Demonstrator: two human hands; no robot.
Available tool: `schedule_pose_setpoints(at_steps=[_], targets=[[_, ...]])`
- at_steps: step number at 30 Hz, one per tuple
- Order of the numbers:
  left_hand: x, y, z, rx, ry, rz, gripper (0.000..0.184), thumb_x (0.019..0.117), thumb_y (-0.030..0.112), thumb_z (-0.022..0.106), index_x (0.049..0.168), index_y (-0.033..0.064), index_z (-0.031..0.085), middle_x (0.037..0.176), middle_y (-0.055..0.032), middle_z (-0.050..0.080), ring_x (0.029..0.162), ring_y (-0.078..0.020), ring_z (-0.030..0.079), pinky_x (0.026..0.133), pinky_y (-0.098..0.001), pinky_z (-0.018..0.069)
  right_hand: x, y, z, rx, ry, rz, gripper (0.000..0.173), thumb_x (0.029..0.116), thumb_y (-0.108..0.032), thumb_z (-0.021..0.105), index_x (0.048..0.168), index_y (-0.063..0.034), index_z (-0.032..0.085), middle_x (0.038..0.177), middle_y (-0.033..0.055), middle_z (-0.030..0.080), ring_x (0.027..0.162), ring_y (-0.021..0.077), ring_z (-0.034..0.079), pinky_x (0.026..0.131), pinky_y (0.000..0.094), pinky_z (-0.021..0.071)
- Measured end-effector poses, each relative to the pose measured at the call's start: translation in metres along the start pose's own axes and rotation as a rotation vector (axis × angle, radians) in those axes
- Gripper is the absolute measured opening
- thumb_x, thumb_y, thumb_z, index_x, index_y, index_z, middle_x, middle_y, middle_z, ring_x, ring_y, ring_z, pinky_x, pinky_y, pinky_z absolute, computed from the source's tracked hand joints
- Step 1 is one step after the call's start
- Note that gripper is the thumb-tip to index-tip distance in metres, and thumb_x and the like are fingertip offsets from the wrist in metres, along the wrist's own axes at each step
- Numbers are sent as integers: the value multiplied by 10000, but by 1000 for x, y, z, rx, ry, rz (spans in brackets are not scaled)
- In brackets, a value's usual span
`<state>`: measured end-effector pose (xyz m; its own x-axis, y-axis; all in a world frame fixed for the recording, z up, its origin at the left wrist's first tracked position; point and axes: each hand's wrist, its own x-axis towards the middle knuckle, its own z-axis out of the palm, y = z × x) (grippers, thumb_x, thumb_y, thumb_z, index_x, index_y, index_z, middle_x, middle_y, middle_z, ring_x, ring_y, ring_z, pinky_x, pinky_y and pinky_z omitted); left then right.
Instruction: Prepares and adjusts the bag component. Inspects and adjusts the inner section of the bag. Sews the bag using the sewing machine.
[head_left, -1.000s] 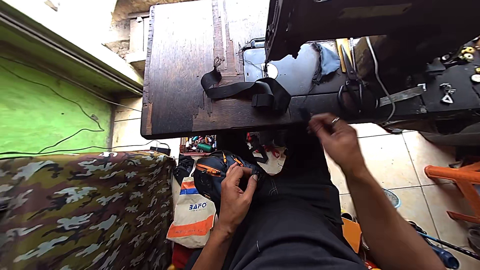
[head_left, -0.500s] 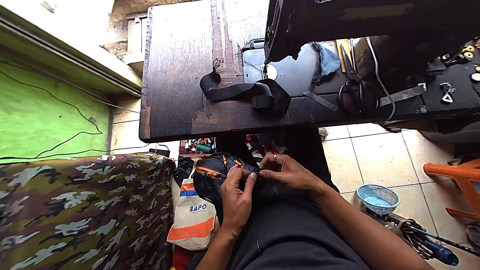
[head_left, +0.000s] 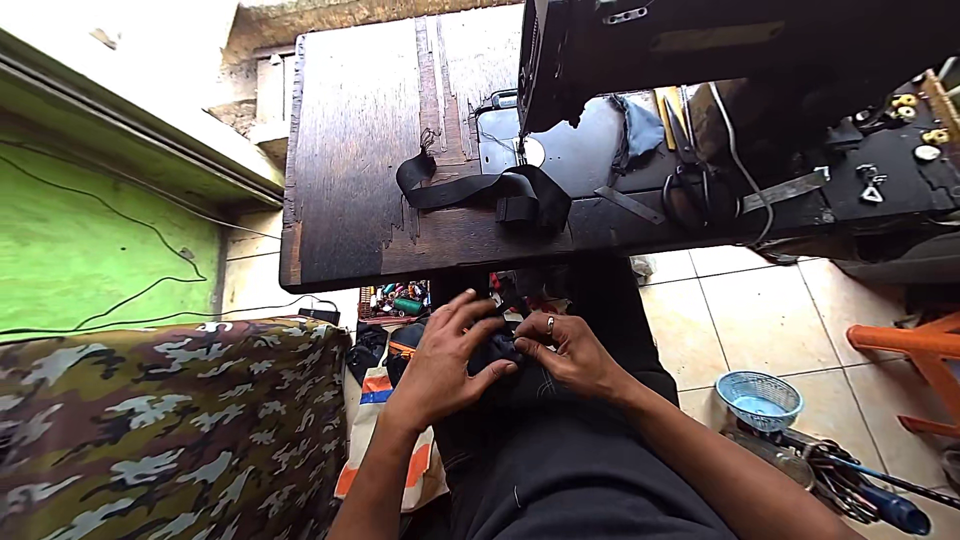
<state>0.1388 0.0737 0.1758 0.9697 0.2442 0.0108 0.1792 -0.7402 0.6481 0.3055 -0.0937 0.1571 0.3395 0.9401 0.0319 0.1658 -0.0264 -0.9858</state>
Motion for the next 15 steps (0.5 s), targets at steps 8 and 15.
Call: schedule_pose_setpoints(at_steps=[8,15], targets=[[11,10,2,201,122,35,592,944,641,579,944,62,701,831,-86,672,829,-243,678,837,-426,540,4,-2,14,-381,356,-43,279,1041,-263,560,923,-63,715,761,13,670,680,49,618,652,201,510],[-5,20,7,312,311,-3,600,970,634,541,924,58,699,813,-83,677,834,-234,687,907,-420,529,-5,-6,-5,-257,235,-223,263,1032,-250,613,1104,-20,718,985,67,710,800,51,655,729,203,570]])
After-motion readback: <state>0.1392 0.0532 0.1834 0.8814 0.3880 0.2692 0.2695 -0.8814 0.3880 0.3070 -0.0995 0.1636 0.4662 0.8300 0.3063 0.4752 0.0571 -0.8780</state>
